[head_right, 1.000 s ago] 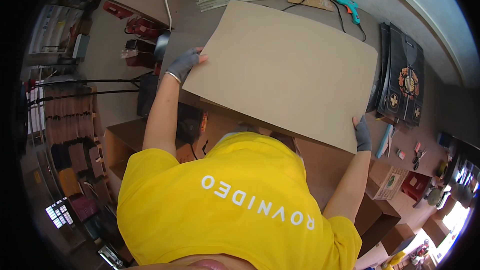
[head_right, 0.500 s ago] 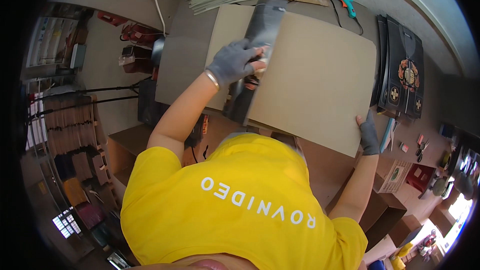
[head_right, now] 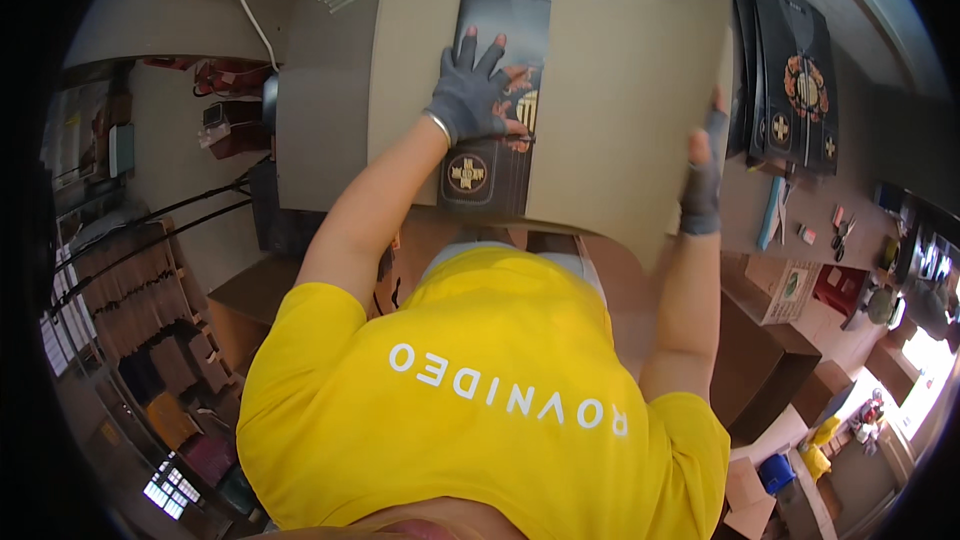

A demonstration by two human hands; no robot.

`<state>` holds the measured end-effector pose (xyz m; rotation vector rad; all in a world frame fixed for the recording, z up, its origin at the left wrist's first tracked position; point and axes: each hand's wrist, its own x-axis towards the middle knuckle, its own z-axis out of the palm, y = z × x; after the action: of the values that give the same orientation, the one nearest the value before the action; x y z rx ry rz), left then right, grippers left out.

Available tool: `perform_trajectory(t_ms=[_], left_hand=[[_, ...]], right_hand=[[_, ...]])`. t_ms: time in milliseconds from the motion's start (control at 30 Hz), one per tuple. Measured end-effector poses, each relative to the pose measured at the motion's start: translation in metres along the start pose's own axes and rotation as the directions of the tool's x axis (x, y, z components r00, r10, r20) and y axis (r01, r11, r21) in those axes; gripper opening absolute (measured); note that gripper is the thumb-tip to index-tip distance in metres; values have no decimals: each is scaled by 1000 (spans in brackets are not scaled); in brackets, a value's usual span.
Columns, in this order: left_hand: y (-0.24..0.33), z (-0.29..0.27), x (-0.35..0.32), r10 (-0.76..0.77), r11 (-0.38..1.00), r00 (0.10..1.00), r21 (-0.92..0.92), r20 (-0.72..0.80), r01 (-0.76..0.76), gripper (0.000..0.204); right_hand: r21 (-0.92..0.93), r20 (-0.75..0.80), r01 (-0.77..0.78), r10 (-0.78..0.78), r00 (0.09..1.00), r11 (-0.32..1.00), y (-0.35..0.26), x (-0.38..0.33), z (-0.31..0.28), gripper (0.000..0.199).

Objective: Folding and stacking printed cardboard inserts on a workbench.

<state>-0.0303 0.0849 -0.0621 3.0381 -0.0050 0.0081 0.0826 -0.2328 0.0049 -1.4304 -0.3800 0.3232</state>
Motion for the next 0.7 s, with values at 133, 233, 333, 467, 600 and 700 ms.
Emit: perform_trajectory(t_ms=[133,233,333,467,600,700], left_hand=[[4,-45,7,30,996,931,67,363,-58,137],[4,-41,8,8,976,910,196,415,-98,140],[4,-33,4,5,974,918,207,396,-95,143],[4,-31,2,18,976,924,193,381,-99,145],[6,-35,3,32,975,914,187,405,-117,148],[7,-35,5,38,973,912,191,409,-126,148]], right_hand=[[-301,52,-11,28,998,954,-18,16,55,95],[-295,49,23,-8,999,955,-1,28,43,94],[-276,29,28,-21,999,961,3,26,41,94],[-241,16,11,-7,1000,970,9,22,33,94],[-227,10,-87,91,996,970,20,24,18,96],[-244,1,-3,3,1000,970,29,27,12,97]])
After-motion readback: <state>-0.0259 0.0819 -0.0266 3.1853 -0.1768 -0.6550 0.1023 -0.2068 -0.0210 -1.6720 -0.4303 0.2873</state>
